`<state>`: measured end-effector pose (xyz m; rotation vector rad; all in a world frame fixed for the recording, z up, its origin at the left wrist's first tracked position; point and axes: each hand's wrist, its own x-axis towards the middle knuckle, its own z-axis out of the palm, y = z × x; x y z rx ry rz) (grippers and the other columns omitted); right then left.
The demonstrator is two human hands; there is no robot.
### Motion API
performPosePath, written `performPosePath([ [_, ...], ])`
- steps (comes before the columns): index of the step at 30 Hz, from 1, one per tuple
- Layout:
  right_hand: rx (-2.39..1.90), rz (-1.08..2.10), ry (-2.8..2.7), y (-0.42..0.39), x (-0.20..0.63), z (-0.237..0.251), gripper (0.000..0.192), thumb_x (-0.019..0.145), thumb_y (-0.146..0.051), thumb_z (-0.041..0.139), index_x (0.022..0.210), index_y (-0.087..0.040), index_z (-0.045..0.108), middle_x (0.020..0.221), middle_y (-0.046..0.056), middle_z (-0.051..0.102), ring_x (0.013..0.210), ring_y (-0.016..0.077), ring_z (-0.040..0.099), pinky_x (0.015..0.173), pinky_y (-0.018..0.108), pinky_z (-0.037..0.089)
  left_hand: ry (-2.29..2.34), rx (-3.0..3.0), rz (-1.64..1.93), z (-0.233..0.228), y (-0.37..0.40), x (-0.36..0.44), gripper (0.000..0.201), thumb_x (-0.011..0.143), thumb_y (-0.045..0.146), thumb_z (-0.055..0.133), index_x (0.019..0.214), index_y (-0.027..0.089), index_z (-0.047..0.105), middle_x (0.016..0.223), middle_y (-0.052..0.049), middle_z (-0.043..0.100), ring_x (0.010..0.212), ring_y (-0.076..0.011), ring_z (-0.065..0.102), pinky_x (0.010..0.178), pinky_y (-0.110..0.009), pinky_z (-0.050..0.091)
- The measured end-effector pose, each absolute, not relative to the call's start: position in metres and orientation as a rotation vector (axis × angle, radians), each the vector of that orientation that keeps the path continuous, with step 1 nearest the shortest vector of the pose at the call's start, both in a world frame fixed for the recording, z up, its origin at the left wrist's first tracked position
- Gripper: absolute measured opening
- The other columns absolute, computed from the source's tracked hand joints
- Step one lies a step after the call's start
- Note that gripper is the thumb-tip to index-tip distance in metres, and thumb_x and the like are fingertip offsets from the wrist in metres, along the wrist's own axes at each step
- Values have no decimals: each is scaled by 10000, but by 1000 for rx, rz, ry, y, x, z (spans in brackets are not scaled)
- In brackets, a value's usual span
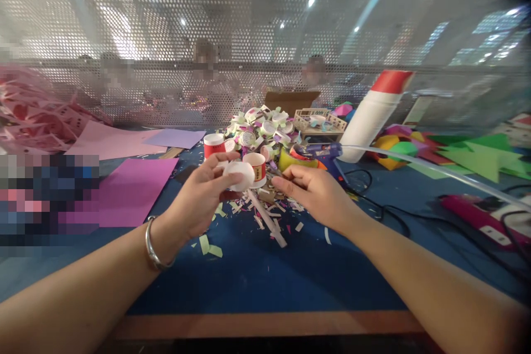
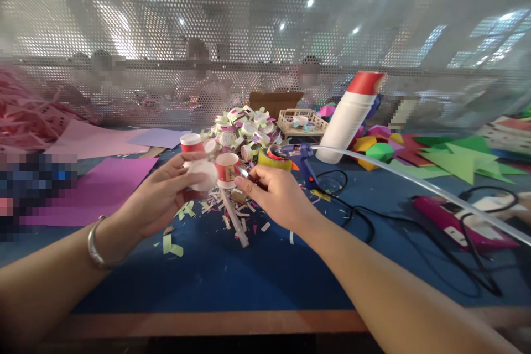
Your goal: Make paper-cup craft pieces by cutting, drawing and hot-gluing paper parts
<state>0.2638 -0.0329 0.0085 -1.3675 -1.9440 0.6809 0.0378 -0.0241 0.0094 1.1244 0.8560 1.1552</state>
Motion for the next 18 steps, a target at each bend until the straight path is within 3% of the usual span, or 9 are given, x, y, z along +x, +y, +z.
performPosePath([
  [3, -1398, 637, -2002, -31, 266, 7, 475, 921, -635, 553, 767, -186, 555, 599, -40, 446, 563, 104, 382, 526, 285, 261, 850, 1115, 1199, 9, -18, 34, 356, 791, 225, 769, 1112, 189, 622, 1093, -61, 667, 911, -172, 623, 749, -301, 536],
  [7, -1387, 628, -1983, -32, 268, 8, 485, 931, -651, 521, 786, -189, 557, 622, -35, 465, 569, 106, 400, 530, 288, 267, 864, 1181, 1122, 7, -20, 36, 497, 712, 141, 821, 1155, 165, 596, 1036, -49, 677, 927, -154, 611, 808, -268, 500],
  [10, -1437, 579, -2022, -32, 270, 9, 489, 928, -658, 516, 789, -192, 560, 629, -27, 486, 570, 112, 412, 530, 292, 266, 842, 1261, 1266, 9, -19, 35, 556, 688, 119, 839, 1172, 171, 571, 1052, -44, 677, 944, -150, 613, 821, -261, 487],
  [15, -1536, 475, -2134, -31, 271, 9, 441, 917, -620, 557, 776, -202, 573, 590, -19, 505, 549, 128, 436, 511, 294, 276, 841, 1164, 1616, 17, -7, 29, 479, 718, 149, 827, 1118, 176, 564, 1017, -38, 662, 907, -144, 626, 806, -270, 496],
  [18, -1588, 427, -2204, -31, 270, 10, 444, 917, -614, 547, 746, -205, 567, 572, -12, 507, 511, 127, 436, 490, 295, 267, 822, 1137, 1621, 18, -6, 29, 387, 757, 190, 805, 1070, 179, 579, 962, -24, 643, 827, -122, 611, 771, -266, 504],
])
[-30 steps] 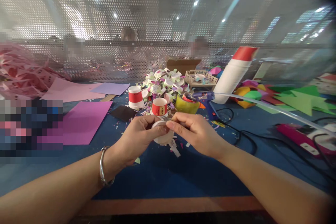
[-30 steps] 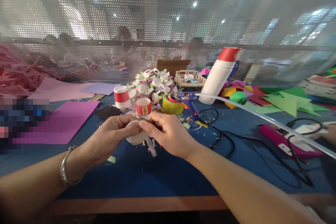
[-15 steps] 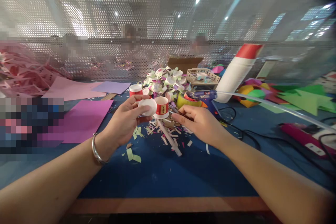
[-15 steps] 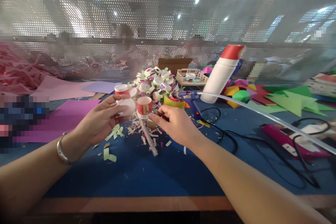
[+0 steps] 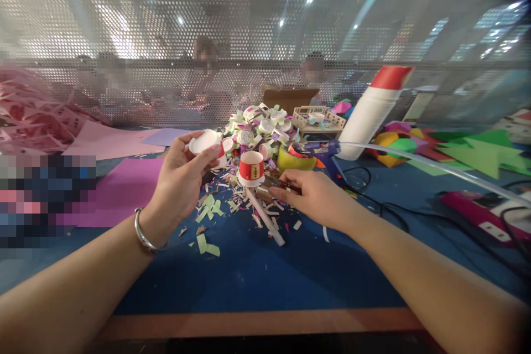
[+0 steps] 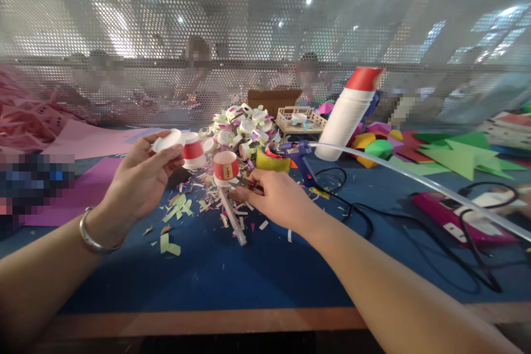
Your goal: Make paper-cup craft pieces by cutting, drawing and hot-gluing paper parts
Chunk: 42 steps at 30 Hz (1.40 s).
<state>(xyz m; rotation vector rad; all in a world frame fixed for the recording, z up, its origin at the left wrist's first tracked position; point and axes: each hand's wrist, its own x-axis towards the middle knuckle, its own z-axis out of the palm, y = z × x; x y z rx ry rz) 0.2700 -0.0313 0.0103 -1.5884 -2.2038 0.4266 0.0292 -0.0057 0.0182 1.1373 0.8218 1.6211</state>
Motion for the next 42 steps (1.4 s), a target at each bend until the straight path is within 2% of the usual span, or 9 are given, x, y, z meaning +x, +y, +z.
performPosePath([
  [6, -1703, 387, -2316, -33, 267, 10, 325, 894, -520, 609, 792, -211, 604, 642, 12, 604, 526, 144, 504, 511, 300, 267, 823, 1283, 1232, 7, -17, 36, 333, 783, 264, 795, 1037, 188, 593, 906, -5, 624, 757, -116, 574, 667, -251, 497],
  [11, -1528, 507, -2098, -35, 267, 12, 366, 929, -559, 557, 865, -203, 612, 713, 19, 653, 617, 155, 557, 538, 302, 321, 879, 1449, 1097, 2, -25, 41, 463, 743, 261, 839, 1122, 171, 586, 991, -31, 671, 853, -138, 605, 733, -255, 489],
  [16, -1526, 532, -2130, -36, 268, 11, 359, 919, -558, 578, 865, -205, 613, 681, 12, 646, 587, 149, 550, 524, 294, 326, 917, 1585, 1059, 1, -27, 42, 550, 737, 271, 833, 1217, 181, 580, 1034, -57, 693, 847, -170, 631, 741, -298, 504],
  [20, -1646, 444, -2316, -35, 266, 6, 288, 898, -495, 622, 862, -209, 628, 660, 15, 640, 534, 145, 536, 507, 292, 281, 1046, 1799, 1032, 2, -31, 40, 575, 775, 291, 789, 1300, 195, 575, 929, -40, 680, 710, -150, 568, 652, -291, 477],
  [27, -1704, 362, -2401, -39, 267, 7, 233, 919, -444, 594, 908, -215, 634, 713, 27, 670, 546, 162, 583, 528, 299, 285, 1074, 1997, 1051, 3, -34, 38, 549, 799, 210, 723, 1326, 228, 570, 1047, -59, 680, 671, -131, 551, 608, -269, 451],
  [34, -1802, -46, -2363, -44, 265, 13, 301, 945, -486, 544, 954, -213, 668, 725, 71, 694, 629, 223, 616, 530, 312, 244, 1090, 2032, 1028, 3, -32, 37, 512, 777, 173, 704, 1268, 202, 562, 1078, -68, 688, 714, -147, 573, 589, -266, 437],
  [36, -1699, 5, -2267, -46, 262, 16, 324, 959, -501, 532, 920, -212, 671, 689, 52, 679, 592, 190, 593, 528, 308, 264, 1081, 2069, 993, 3, -33, 37, 497, 776, 168, 695, 1255, 207, 571, 1106, -64, 682, 711, -139, 572, 594, -262, 444],
  [39, -1448, 295, -2154, -49, 259, 17, 376, 980, -521, 506, 853, -199, 653, 612, 7, 619, 508, 123, 520, 507, 280, 302, 1027, 2140, 961, 3, -36, 40, 481, 791, 163, 661, 1260, 216, 571, 1129, -54, 664, 704, -126, 570, 600, -256, 466],
  [42, -1291, 481, -2123, -51, 258, 15, 326, 981, -455, 532, 830, -184, 631, 588, -18, 581, 489, 98, 499, 486, 252, 320, 944, 2195, 958, 2, -39, 43, 526, 780, 122, 633, 1291, 214, 552, 1077, -40, 652, 748, -134, 586, 639, -259, 499],
])
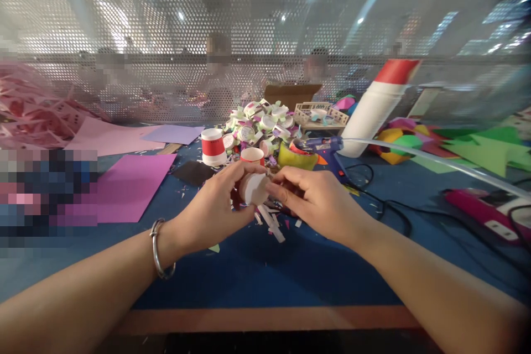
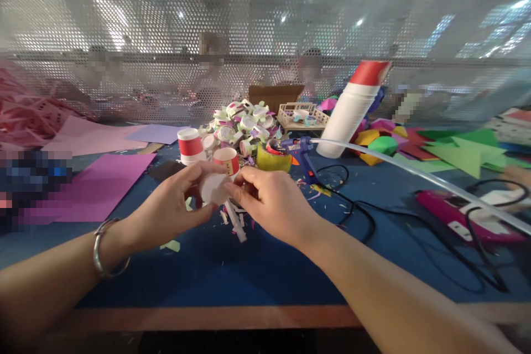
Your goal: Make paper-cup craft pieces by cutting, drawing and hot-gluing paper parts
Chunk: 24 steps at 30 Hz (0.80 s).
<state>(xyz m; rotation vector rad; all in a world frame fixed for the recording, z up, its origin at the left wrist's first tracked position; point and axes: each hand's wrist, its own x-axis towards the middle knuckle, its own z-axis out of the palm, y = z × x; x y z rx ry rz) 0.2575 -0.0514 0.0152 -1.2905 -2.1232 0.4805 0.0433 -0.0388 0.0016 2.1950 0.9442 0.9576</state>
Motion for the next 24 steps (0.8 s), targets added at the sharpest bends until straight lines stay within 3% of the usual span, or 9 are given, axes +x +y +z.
performPosePath([
  [6, -1200, 507, -2119, -50, 256, 12, 207, 932, -262, 573, 744, -174, 580, 556, -43, 522, 479, 73, 442, 464, 220, 324, 895, 2285, 944, 2, -39, 43, 563, 763, 83, 628, 1308, 201, 548, 1118, -47, 649, 782, -136, 592, 699, -282, 516],
  [16, -1220, 461, -2148, -49, 254, 8, 220, 892, -238, 581, 684, -169, 559, 564, -37, 536, 515, 80, 460, 486, 217, 336, 956, 2281, 866, 4, -41, 41, 533, 733, 112, 657, 1257, 183, 592, 1035, -47, 653, 791, -156, 593, 707, -301, 501],
  [24, -1206, 550, -2102, -51, 257, 10, 231, 875, -228, 573, 656, -182, 515, 544, -53, 473, 510, 74, 399, 475, 212, 312, 804, 1746, 569, 9, -27, 37, 261, 742, 186, 642, 1001, 159, 613, 896, -30, 661, 814, -180, 621, 716, -304, 482],
])
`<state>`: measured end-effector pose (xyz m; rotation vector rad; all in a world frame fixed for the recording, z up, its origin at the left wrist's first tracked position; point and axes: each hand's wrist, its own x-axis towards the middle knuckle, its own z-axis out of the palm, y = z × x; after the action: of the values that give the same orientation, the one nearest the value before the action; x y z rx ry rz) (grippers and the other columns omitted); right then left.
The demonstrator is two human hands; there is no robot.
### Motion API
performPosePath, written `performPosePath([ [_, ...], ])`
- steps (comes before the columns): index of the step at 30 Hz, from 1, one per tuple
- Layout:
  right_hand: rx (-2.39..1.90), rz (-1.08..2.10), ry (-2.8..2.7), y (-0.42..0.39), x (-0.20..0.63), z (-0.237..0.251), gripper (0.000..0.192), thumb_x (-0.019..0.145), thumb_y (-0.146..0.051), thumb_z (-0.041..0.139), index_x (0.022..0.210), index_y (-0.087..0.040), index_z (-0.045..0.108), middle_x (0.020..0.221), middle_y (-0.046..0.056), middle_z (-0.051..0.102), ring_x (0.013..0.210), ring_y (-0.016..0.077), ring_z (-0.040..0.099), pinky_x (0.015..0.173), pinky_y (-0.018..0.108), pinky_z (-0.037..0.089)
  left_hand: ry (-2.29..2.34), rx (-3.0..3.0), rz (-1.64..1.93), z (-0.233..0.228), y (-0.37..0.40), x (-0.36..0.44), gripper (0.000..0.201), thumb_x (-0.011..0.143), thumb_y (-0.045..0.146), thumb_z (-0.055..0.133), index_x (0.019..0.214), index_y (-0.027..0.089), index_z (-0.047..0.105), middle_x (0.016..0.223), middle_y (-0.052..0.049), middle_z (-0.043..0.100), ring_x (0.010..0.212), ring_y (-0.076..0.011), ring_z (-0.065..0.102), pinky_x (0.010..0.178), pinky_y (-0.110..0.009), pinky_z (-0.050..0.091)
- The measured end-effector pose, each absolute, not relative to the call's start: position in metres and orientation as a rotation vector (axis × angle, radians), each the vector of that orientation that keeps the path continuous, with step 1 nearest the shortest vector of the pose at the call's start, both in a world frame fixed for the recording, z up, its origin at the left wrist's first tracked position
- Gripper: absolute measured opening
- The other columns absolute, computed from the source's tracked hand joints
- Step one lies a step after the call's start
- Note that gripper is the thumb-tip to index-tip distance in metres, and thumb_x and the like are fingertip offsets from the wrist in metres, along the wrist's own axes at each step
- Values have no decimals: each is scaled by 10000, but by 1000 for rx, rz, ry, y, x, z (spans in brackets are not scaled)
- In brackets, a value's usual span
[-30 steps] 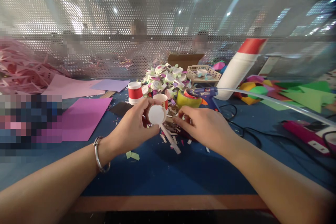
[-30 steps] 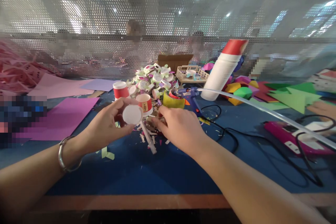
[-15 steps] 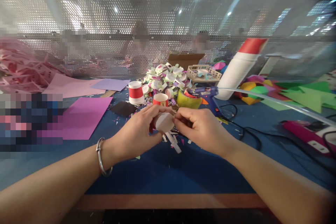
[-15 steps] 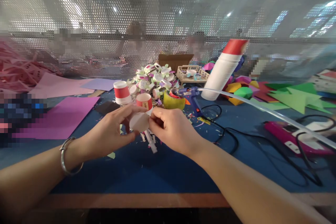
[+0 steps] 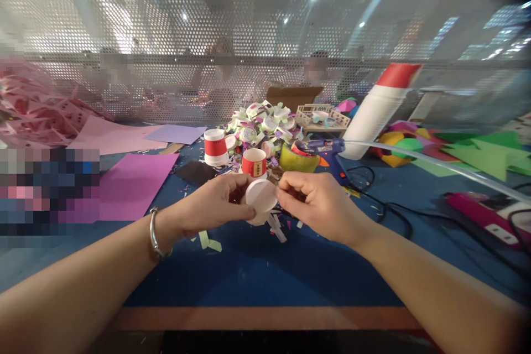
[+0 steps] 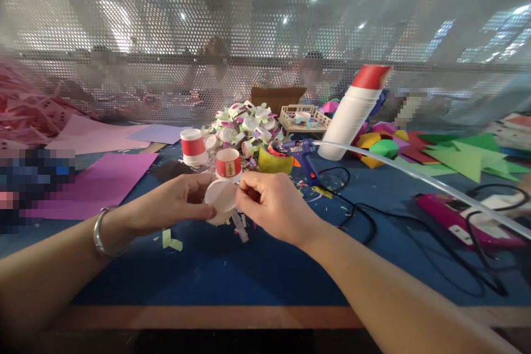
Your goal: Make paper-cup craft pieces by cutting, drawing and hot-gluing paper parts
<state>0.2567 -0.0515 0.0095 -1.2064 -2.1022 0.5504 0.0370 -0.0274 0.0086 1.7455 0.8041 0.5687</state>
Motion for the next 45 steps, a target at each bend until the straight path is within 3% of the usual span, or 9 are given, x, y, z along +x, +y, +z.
performPosePath([
  [11, -1391, 783, -2407, -52, 251, 16, 177, 825, -216, 582, 653, -172, 581, 564, -25, 567, 506, 80, 470, 484, 220, 300, 1076, 2344, 191, 16, -13, 14, 166, 815, 253, 593, 969, 220, 645, 785, 16, 628, 661, -149, 552, 576, -266, 396],
  [17, -1375, 847, -2478, -52, 252, 15, 238, 868, -287, 603, 662, -168, 605, 553, -22, 560, 496, 78, 455, 495, 228, 288, 1211, 2536, 332, 10, -6, 11, 174, 855, 288, 559, 977, 197, 643, 976, -56, 676, 869, -218, 606, 752, -343, 439],
  [26, -1501, 439, -2286, -42, 261, 14, 133, 905, -301, 614, 850, -193, 668, 577, -10, 629, 465, 114, 504, 512, 275, 295, 1248, 2437, 522, 4, -7, 17, 116, 877, 288, 589, 927, 210, 660, 881, -47, 691, 740, -197, 621, 630, -313, 458],
  [31, -1461, 416, -2293, -39, 262, 11, 131, 902, -281, 619, 819, -188, 661, 583, -3, 640, 481, 121, 530, 515, 275, 311, 1246, 2512, 918, -3, -6, 28, 427, 898, 177, 570, 1323, 215, 542, 1332, -133, 552, 1059, -250, 621, 871, -414, 539],
  [33, -1447, 425, -2290, -39, 261, 11, 138, 911, -282, 611, 824, -186, 657, 588, -5, 641, 490, 119, 533, 520, 271, 316, 1189, 2615, 976, -8, -3, 33, 514, 911, 157, 560, 1412, 219, 469, 1419, -142, 490, 1273, -300, 510, 1042, -490, 469],
  [36, -1428, 422, -2285, -40, 260, 11, 174, 932, -301, 588, 820, -185, 654, 570, -19, 609, 491, 109, 505, 522, 263, 310, 1219, 2695, 937, -14, 5, 35, 506, 909, 189, 590, 1402, 194, 475, 1410, -162, 469, 1350, -343, 427, 1133, -575, 364],
  [39, -1391, 384, -2258, -40, 260, 11, 256, 959, -331, 550, 775, -180, 643, 553, -30, 540, 487, 96, 444, 512, 258, 289, 1265, 2605, 907, -16, 10, 32, 335, 898, 215, 615, 1227, 165, 577, 1298, -165, 521, 1258, -340, 504, 1060, -565, 442],
  [42, -1357, 354, -2225, -38, 261, 9, 290, 970, -336, 529, 750, -173, 627, 549, -39, 480, 484, 90, 397, 503, 258, 269, 1269, 2406, 1020, -15, 12, 28, 122, 928, 234, 578, 1026, 170, 612, 1133, -119, 578, 1008, -253, 633, 866, -456, 558],
  [45, -1345, 351, -2164, -36, 263, 7, 289, 974, -328, 521, 762, -165, 631, 561, -40, 457, 497, 92, 384, 502, 264, 259, 1209, 2200, 1207, -12, 8, 31, 111, 945, 269, 574, 1003, 177, 594, 1066, -83, 601, 861, -178, 662, 735, -343, 570],
])
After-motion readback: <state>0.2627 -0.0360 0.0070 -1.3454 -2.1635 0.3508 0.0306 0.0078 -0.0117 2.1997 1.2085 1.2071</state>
